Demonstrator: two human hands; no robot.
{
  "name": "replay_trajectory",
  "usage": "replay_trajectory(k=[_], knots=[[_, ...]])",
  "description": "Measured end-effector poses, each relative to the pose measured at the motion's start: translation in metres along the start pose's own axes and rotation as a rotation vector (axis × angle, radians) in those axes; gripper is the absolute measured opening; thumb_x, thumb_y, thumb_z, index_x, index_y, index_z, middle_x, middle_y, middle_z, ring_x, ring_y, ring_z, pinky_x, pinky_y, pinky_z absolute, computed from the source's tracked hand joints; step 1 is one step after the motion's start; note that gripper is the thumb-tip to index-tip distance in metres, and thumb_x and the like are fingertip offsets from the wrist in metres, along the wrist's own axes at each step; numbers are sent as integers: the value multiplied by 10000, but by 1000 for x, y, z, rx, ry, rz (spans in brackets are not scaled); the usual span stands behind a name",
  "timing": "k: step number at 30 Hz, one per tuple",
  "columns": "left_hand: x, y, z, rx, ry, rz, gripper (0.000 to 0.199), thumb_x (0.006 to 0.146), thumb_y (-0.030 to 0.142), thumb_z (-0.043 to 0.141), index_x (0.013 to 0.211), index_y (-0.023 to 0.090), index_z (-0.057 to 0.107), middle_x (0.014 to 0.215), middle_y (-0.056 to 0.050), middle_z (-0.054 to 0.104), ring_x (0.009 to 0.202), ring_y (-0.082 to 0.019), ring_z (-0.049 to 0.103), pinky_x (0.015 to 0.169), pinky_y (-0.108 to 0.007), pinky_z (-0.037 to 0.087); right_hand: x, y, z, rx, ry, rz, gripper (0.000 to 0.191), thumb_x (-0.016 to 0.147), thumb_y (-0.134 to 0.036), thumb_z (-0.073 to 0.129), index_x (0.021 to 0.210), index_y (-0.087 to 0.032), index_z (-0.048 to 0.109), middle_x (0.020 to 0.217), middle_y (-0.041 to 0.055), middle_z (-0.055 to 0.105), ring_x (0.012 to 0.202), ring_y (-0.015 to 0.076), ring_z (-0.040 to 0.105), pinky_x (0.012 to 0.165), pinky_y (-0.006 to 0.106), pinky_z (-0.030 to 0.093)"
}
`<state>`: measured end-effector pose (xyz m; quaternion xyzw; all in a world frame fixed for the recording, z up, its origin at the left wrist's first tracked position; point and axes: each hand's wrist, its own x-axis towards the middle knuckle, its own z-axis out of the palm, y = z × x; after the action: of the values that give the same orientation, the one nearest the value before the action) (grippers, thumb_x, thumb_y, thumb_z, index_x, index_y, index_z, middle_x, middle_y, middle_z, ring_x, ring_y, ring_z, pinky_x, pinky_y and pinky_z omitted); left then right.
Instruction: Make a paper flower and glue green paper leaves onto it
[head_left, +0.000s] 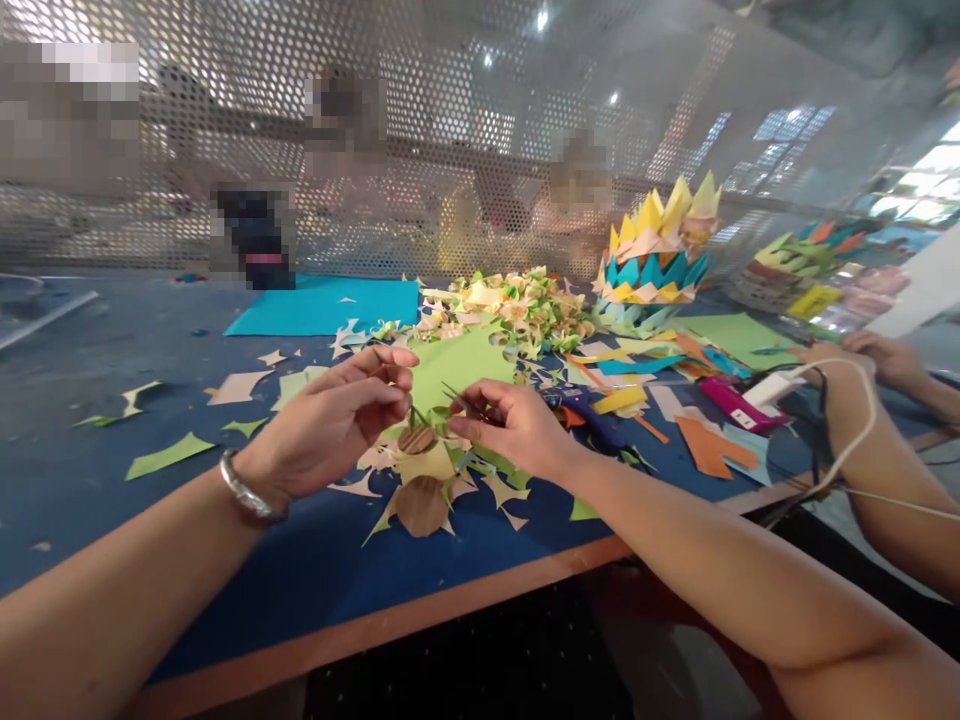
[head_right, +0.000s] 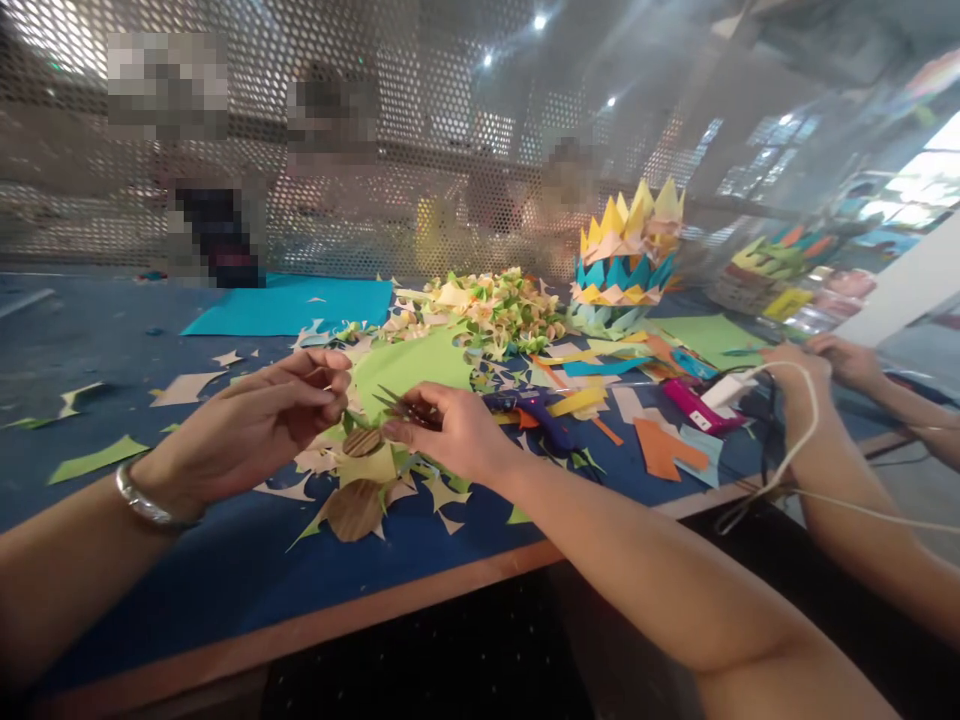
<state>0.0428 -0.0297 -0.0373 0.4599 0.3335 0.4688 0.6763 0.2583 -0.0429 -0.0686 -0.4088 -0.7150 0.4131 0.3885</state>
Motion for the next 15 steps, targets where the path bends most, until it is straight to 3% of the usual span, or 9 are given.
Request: replay_trajectory(k=[4, 11, 15], knots=[[0, -9, 8, -55, -21, -49, 267, 709, -9, 604, 858, 195, 691, 788, 2, 591, 665, -109, 551, 627, -210, 490, 0, -1, 3, 51, -3, -30, 349, 745, -462, 817, 848, -192, 621, 736, -28, 527, 640, 113, 442, 586, 272, 361], [1, -14, 11, -178, -65, -169, 342, 710, -49, 584, 929, 201, 667, 765, 8, 616, 652, -99, 598, 634, -172, 515, 1, 0, 5, -9, -8, -84, 307, 816, -436, 750, 750, -192, 576, 662, -48, 457, 611, 104, 395, 558, 262, 323], [3, -9, 5, -137, -18, -113, 299, 749, -32, 584, 933, 191, 661, 764, 13, 618, 622, -93, 590, 603, -160, 507, 1, 1, 4, -12, -8, -93, 320, 822, -437, 738, 728, -194, 552, 654, -50, 446, 605, 101, 396, 551, 256, 318]])
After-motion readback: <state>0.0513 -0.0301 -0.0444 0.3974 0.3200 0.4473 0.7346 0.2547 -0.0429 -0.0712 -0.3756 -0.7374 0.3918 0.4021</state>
